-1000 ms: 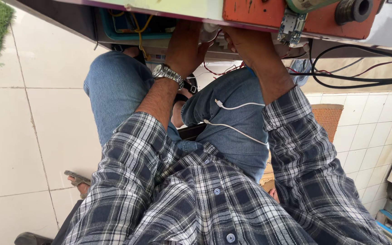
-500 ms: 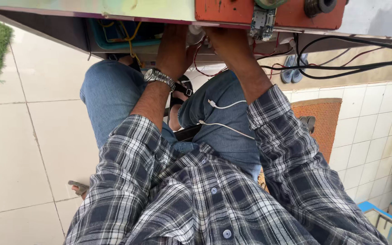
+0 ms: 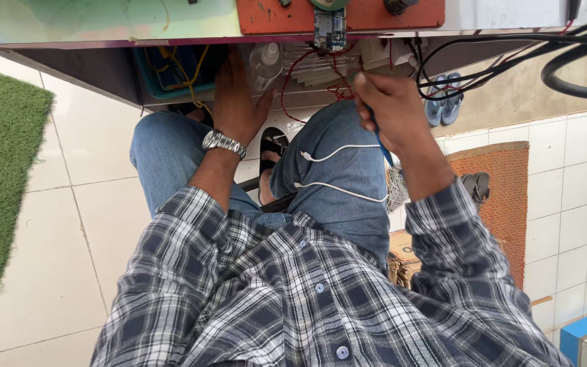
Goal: The person solders a small circuit board held at the edge of a workbench, using a soldering iron in one hand and tweezers in the other. They then apply liquid from a squeeze bottle onto the board, press a small display module onto it, and scrub the assembly with a toothbrush.
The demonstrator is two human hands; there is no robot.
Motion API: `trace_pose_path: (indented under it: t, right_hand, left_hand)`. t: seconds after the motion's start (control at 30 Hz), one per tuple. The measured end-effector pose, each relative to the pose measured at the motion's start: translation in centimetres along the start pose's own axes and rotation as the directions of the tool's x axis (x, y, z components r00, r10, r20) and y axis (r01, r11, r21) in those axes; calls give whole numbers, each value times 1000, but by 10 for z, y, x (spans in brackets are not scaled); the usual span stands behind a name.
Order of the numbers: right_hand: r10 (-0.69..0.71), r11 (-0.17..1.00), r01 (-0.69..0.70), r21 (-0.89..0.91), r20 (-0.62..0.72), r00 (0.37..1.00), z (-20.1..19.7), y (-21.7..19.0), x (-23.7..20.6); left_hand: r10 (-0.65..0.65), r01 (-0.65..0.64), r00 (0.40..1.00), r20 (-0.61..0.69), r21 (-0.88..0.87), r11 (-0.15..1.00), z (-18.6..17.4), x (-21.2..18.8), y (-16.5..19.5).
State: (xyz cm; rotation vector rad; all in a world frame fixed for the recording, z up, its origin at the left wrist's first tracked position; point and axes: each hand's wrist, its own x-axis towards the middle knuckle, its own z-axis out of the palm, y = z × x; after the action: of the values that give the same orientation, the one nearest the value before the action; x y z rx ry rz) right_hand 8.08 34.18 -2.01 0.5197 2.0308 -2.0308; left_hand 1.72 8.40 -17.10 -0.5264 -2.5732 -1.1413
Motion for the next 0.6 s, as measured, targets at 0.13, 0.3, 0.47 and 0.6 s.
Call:
trace_pose_path:
  t: [0.13, 0.3, 0.47, 0.6]
  right_hand:
    - [-39, 997, 41, 72, -31, 999, -101, 3, -94]
    - [-206, 965, 212, 151, -58, 977, -194, 91, -123]
    - [124, 951, -236, -198, -456, 881, -166, 135, -107]
    - [-220, 967, 182, -181, -219, 951, -103, 65, -95]
  left_hand:
    - [-114, 122, 991, 69, -121, 985, -43, -17, 49]
    - [-118, 123, 992, 49, -601, 790, -79, -11, 121]
    - [-153, 209, 976, 154, -862, 463, -83, 33, 155]
    - [-203, 327, 937, 285, -921, 214, -79, 55, 160]
